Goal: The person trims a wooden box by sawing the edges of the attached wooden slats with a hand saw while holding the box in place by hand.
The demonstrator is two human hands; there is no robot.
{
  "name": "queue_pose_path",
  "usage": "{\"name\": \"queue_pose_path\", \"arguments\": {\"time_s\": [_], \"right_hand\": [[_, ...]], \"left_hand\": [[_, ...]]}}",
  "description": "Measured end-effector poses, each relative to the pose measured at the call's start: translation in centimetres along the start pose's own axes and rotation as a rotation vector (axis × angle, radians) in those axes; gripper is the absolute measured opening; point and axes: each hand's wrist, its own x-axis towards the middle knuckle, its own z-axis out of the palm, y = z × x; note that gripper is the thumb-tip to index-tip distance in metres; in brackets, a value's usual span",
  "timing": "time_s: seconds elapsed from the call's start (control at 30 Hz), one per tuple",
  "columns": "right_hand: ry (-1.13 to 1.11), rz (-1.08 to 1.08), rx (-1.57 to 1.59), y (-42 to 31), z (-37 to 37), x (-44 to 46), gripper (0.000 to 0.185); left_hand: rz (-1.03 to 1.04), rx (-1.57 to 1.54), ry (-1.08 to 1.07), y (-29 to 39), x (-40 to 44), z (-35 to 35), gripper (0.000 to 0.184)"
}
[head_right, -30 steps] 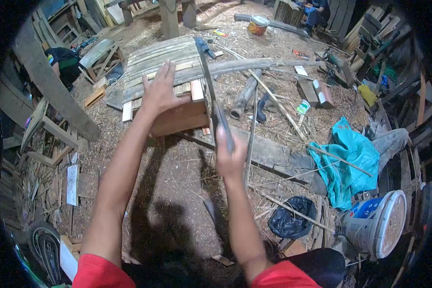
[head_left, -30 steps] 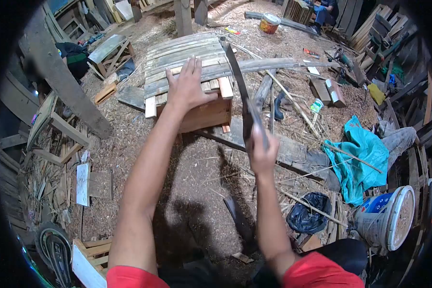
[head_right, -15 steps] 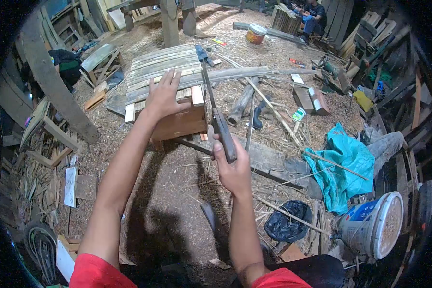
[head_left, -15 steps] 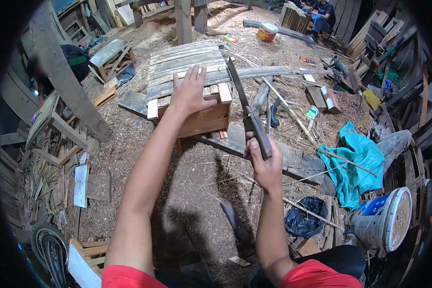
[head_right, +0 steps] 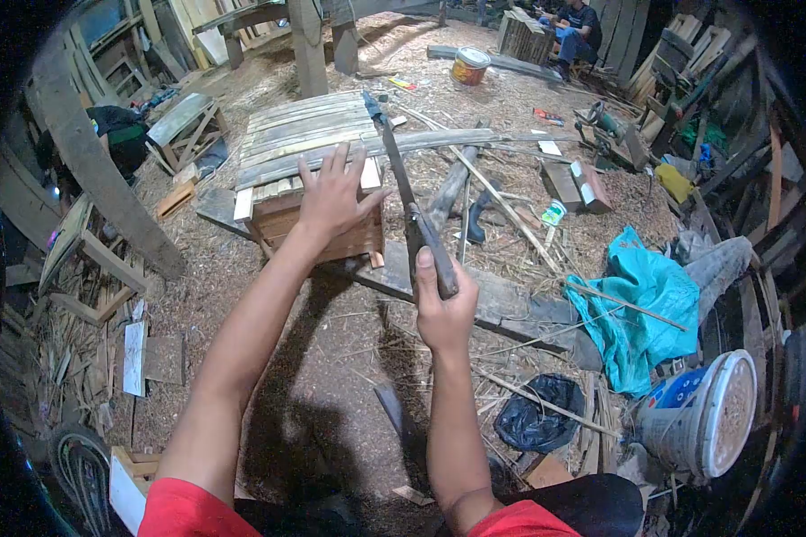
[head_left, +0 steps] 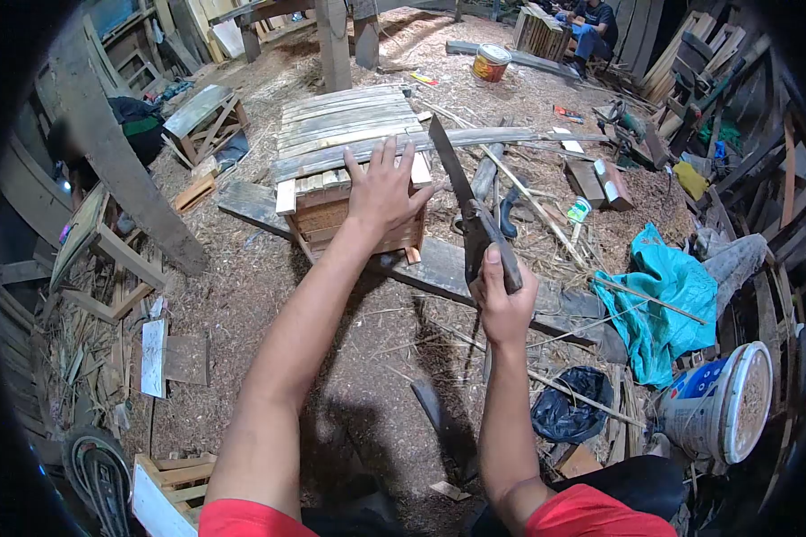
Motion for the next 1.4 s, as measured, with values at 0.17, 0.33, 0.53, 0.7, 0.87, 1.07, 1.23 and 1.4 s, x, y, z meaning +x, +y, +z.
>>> {"name": "queue_pose_path", "arguments": {"time_s": [0.17, 0.33, 0.53, 0.7, 0.87, 1.07, 1.23, 1.4], "right_hand": [[-0.031, -0.069, -0.03, 0.7, -0.1, -0.4, 0.034], [-0.027, -0.114, -0.066, 1.3, 1.1, -0.7, 0.033], [-0.05, -0.002, -0.003, 0.7, 2.0, 1.0, 0.031], [-0.049, 0.018, -0.081, 0.1, 2.7, 3.2, 0.04], [-0.042, 0.078, 0.025, 0.5, 2.6, 3.1, 0.044], [-0.04, -0.027, -0.113, 1.7, 3.0, 0.7, 0.038], [-0.058, -0.111, -0.244, -0.2, 4.8, -0.1, 0.04], [-0.058, -0.12, -0.365, 0.1, 7.0, 7.8, 0.051]], "left_hand": [[0.034, -0.033, 0.161, 0.5, -1.5, 0.7, 0.07], [0.073, -0.165, 0.239, -0.1, -2.1, 1.4, 0.064], [0.106, -0.245, 0.262, -0.9, -3.4, 0.3, 0.055], [0.174, -0.393, 0.159, -3.4, -2.6, -0.2, 0.046], [-0.261, 0.097, 0.283, -9.2, -2.4, -2.9, 0.059], [-0.905, -0.492, -0.154, -16.6, -3.6, -1.0, 0.086], [-0.892, -0.64, -0.119, -16.0, -4.9, -2.2, 0.09], [-0.909, -0.712, -0.091, -17.3, -5.0, -0.1, 0.091]]}}
